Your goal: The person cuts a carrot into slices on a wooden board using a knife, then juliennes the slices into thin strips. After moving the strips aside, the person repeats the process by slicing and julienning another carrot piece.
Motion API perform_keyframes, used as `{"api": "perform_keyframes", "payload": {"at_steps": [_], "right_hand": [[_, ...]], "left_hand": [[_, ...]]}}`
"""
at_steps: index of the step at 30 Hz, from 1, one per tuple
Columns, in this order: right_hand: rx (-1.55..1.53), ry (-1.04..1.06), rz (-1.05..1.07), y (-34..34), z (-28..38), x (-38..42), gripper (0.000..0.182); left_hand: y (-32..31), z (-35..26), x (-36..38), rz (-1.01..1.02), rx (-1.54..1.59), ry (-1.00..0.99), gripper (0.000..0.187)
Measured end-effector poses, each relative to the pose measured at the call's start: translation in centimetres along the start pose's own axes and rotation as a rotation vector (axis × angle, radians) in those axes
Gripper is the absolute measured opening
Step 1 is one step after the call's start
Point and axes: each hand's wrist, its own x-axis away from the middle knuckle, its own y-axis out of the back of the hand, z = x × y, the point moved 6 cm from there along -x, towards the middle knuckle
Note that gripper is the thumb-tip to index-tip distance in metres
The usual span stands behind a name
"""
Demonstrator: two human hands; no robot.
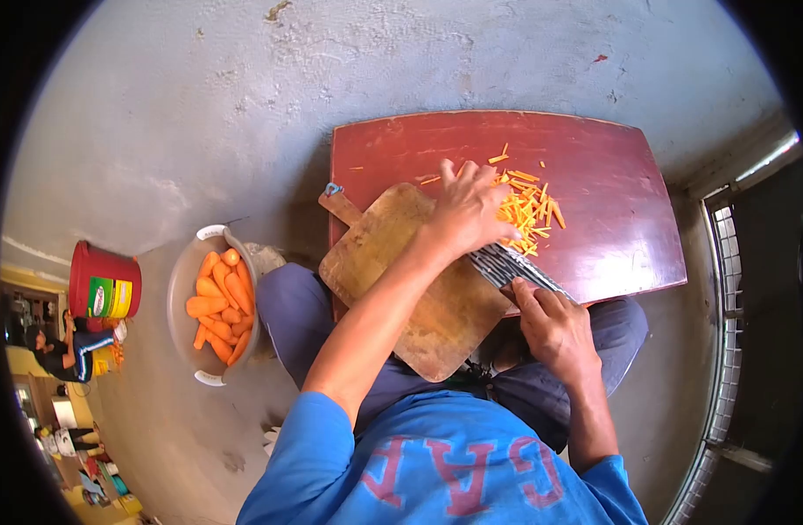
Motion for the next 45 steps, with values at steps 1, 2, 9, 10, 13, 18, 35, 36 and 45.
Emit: {"api": "perform_keyframes", "payload": {"at_steps": [1,2,9,10,13,18,35,36,45], "right_hand": [[0.001,-0.013,0.012,0.2,0.1,0.0,0.052],[-0.001,-0.025,0.023,0.2,0.2,-0.1,0.052],[-0.055,-0.069,0.04,-0.9,0.7,-0.3,0.058],[-0.074,-0.071,0.028,-1.0,0.8,-0.6,0.055],[-0.177,-0.111,-0.024,-1.2,0.5,-0.8,0.051],[-0.231,-0.156,-0.047,-1.5,0.3,-0.9,0.049],[-0.317,-0.15,-0.012,-3.1,1.3,-0.6,0.052],[-0.322,-0.15,-0.021,-3.3,1.3,-0.5,0.052],[-0.35,-0.109,-0.01,-3.3,1.7,-0.6,0.054]], "left_hand": [[0.6,-0.6,0.3,0.003,0.096,0.005,0.058],[0.0,-0.7,0.8,-0.057,0.001,-0.064,0.051],[0.3,1.4,3.1,-0.332,-0.079,-0.158,0.033],[1.0,2.3,3.7,-0.272,-0.092,-0.114,0.025],[6.7,6.2,8.9,-0.416,-0.097,0.033,0.027],[17.6,18.8,24.7,-0.529,-0.41,0.538,0.05],[14.8,43.8,61.1,-1.093,-0.051,1.556,0.092],[15.2,42.8,60.2,-1.154,-0.033,1.52,0.09],[21.6,34.0,44.5,-1.26,0.342,0.816,0.083]]}}
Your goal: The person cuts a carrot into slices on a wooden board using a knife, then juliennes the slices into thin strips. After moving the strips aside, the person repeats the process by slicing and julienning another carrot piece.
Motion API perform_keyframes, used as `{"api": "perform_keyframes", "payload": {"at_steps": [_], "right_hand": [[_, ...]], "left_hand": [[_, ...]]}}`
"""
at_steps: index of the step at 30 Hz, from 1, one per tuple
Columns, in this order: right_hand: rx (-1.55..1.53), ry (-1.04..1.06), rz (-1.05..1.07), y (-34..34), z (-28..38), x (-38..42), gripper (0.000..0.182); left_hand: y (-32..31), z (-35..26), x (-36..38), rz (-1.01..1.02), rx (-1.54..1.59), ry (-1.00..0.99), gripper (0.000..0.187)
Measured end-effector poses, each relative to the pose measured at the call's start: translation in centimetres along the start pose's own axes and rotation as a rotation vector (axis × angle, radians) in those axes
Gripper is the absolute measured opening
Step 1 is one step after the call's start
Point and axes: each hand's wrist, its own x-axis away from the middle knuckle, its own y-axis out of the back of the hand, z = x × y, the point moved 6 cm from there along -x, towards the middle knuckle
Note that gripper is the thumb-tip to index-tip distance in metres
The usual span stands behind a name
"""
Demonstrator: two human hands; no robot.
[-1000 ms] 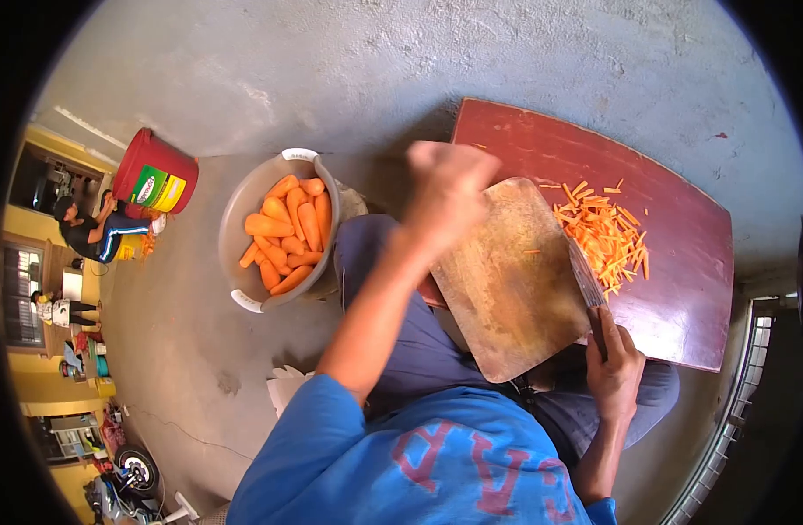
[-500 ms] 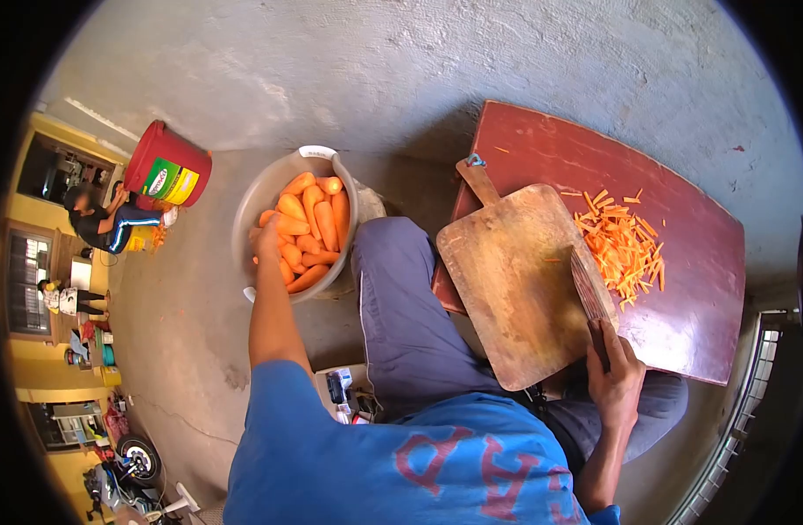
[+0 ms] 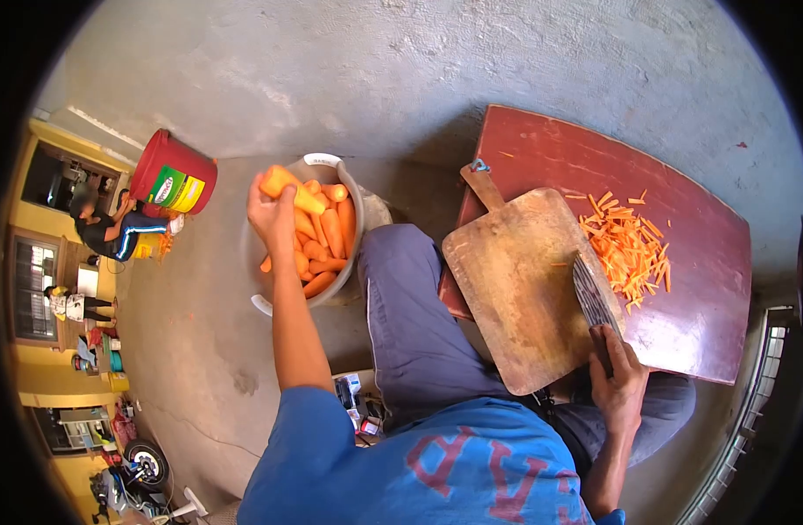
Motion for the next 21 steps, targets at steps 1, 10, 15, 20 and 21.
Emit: {"api": "perform_keyframes", "payload": {"at_steps": [1,10,15,20,21], "right_hand": [[-0.002,-0.009,0.011,-0.1,0.0,0.1,0.054],[0.039,-0.156,0.085,-0.3,0.1,0.5,0.056],[-0.053,-0.222,-0.004,0.8,-0.3,1.5,0.056],[-0.295,-0.328,0.02,2.6,1.4,1.9,0.056],[-0.31,-0.3,0.018,2.7,2.4,1.6,0.056]], "left_hand": [[-2.4,-3.1,0.7,0.016,0.072,0.004,0.081],[-26.4,-11.6,14.4,0.594,0.324,0.178,0.059],[-26.5,-14.0,24.7,0.779,0.056,-0.015,0.059],[-21.7,-17.1,31.8,0.848,-0.102,-0.188,0.051],[-21.8,-17.7,32.1,0.871,-0.079,-0.231,0.052]]}}
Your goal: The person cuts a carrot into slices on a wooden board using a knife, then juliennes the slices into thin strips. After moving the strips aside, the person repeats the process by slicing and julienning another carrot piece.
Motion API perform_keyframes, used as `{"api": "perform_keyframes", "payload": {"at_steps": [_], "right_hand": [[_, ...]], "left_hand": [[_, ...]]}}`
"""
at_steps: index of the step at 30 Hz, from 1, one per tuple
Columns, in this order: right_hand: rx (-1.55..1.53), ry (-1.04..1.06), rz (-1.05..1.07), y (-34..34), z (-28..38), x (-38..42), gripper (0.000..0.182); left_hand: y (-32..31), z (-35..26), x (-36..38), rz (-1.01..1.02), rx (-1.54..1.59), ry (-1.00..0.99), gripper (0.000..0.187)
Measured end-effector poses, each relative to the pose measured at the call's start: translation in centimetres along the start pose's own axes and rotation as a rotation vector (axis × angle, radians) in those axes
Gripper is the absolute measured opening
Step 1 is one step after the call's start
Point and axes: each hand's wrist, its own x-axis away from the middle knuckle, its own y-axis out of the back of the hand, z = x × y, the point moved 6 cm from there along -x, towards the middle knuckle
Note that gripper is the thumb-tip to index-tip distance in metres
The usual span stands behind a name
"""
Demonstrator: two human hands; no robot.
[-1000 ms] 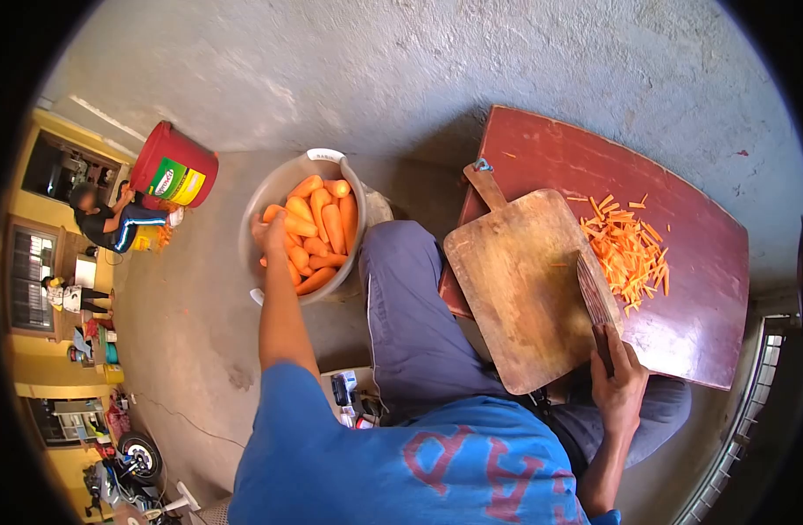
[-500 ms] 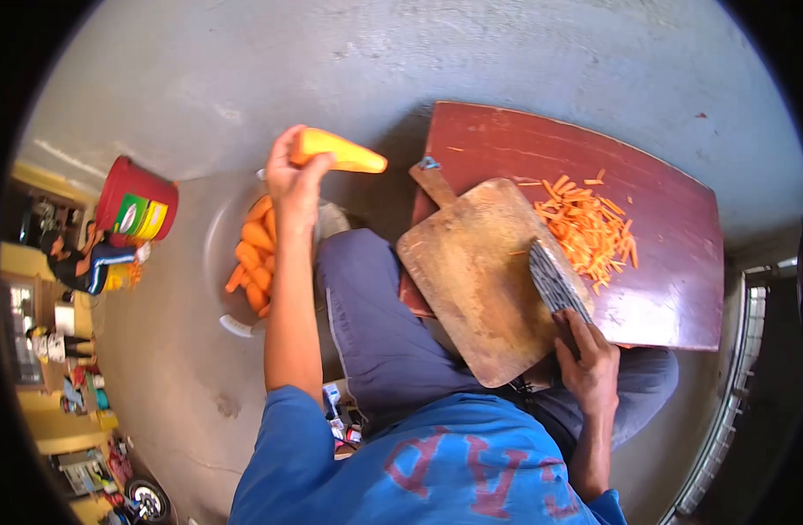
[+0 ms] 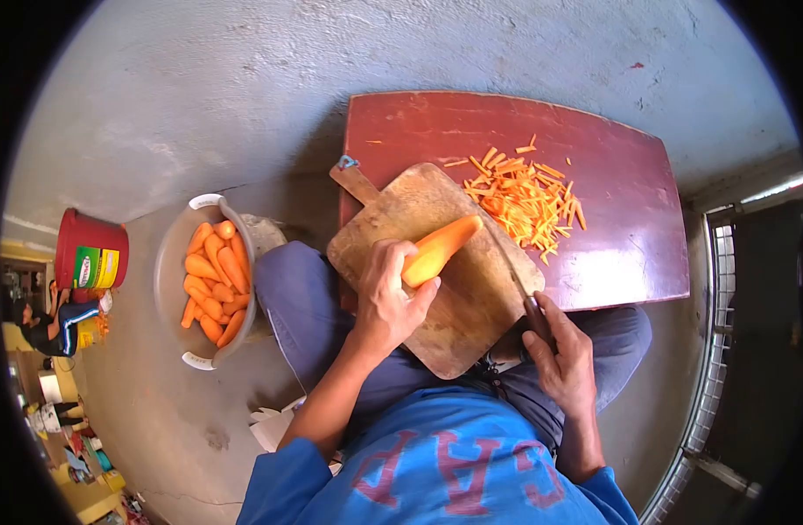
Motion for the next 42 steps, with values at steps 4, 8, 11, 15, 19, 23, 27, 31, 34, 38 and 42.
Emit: {"api": "perform_keyframes", "payload": {"at_steps": [4,8,11,15,19,23,27,31,34,38,42], "right_hand": [[0.041,0.069,0.099,-0.2,3.1,0.1,0.061],[-0.024,0.008,0.168,-0.7,3.9,0.1,0.061],[-0.012,-0.016,0.218,-1.3,3.7,0.0,0.061],[0.002,-0.067,0.276,-1.5,4.0,-0.1,0.062],[0.049,-0.104,0.32,-1.5,4.9,-1.0,0.059],[0.101,-0.099,0.364,-2.2,5.8,-2.5,0.055],[0.1,-0.083,0.355,-3.2,5.3,-3.7,0.051],[0.101,-0.014,0.318,-3.6,5.0,-4.6,0.05],[0.109,-0.06,0.333,-4.2,4.4,-5.7,0.051],[0.065,-0.096,0.301,-4.5,3.3,-6.5,0.051],[0.012,-0.048,0.251,-5.1,2.8,-6.4,0.052]], "left_hand": [[-0.2,-1.8,0.4,0.129,-0.026,-0.105,0.06],[-0.4,-2.4,0.8,0.208,-0.076,-0.113,0.058],[-1.2,-2.5,0.6,0.179,-0.099,-0.174,0.054],[-2.0,-2.3,0.5,0.17,-0.106,-0.213,0.054],[-2.7,-1.9,0.8,0.14,-0.12,-0.251,0.053],[-2.6,-2.0,0.2,0.161,-0.125,-0.259,0.054],[-2.3,-1.4,-0.5,0.174,-0.085,-0.247,0.053],[-2.4,-0.4,-0.5,0.208,-0.026,-0.162,0.055],[-2.1,-0.2,-1.2,0.162,0.005,-0.191,0.043],[-2.1,0.3,-2.0,0.089,0.04,-0.194,0.037],[-2.6,1.2,-1.8,0.035,0.021,-0.169,0.035]]}}
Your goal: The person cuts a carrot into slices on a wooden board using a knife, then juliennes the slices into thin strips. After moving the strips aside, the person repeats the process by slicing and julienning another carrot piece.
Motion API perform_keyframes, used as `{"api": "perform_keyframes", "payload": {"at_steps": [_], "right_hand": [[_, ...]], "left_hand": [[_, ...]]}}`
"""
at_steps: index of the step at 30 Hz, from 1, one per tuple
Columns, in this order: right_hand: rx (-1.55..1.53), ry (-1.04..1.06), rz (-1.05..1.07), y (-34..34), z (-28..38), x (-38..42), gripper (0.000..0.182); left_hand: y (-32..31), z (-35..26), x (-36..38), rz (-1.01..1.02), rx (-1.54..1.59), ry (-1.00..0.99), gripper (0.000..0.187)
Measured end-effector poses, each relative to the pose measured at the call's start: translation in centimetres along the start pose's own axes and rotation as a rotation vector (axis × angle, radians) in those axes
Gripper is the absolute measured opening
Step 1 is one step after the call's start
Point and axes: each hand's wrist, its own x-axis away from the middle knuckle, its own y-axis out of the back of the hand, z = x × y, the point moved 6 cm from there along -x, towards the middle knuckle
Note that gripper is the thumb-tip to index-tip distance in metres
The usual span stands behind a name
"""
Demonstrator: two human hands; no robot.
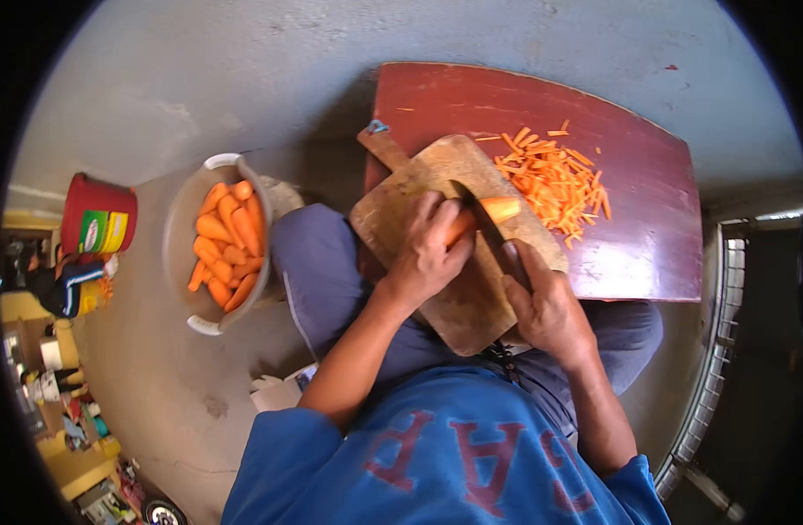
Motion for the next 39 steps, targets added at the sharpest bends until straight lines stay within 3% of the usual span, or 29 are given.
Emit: {"api": "perform_keyframes", "payload": {"at_steps": [5,6,7,13,15,18,21,23,28,31,35,39], "right_hand": [[-0.016,0.103,-0.017,-0.4,-0.9,-1.4,0.049],[0.019,-0.005,0.053,-0.2,-0.6,-1.9,0.047],[0.011,0.031,0.042,-0.2,-0.5,-2.3,0.047],[0.018,0.137,0.021,-0.3,-0.2,-3.4,0.044],[0.053,0.087,0.044,-1.1,-0.1,-4.1,0.039],[0.113,0.029,0.088,-2.0,-0.8,-4.4,0.04],[0.04,0.169,-0.013,-2.4,-1.1,-4.0,0.041],[0.069,0.049,0.013,-2.7,-1.6,-3.5,0.041],[-0.002,0.04,-0.021,-1.7,-0.5,0.0,0.048],[-0.057,0.034,-0.103,-0.7,-1.3,2.6,0.049],[-0.218,-0.109,-0.149,0.3,-4.1,4.7,0.048],[-0.072,0.016,-0.201,1.6,-3.8,4.6,0.05]], "left_hand": [[0.1,0.3,-0.6,-0.048,-0.105,-0.016,0.027],[0.3,0.2,-0.8,-0.087,-0.111,-0.018,0.026],[0.5,0.2,-1.1,-0.129,-0.116,-0.022,0.025],[0.6,0.7,-1.6,-0.107,-0.156,0.005,0.026],[0.5,0.8,-1.5,-0.092,-0.139,0.034,0.026],[0.6,0.4,-1.0,-0.08,-0.179,0.007,0.033],[0.6,0.6,-1.1,-0.081,-0.111,0.024,0.04],[0.6,1.3,-0.6,0.029,-0.116,0.061,0.056],[2.5,-0.3,-0.5,0.073,-0.112,0.033,0.054],[2.8,0.0,-0.8,0.087,0.006,0.137,0.053],[4.6,-0.1,-5.8,0.029,-0.194,0.028,0.057],[4.2,5.5,-12.7,0.065,-0.36,0.014,0.059]]}}
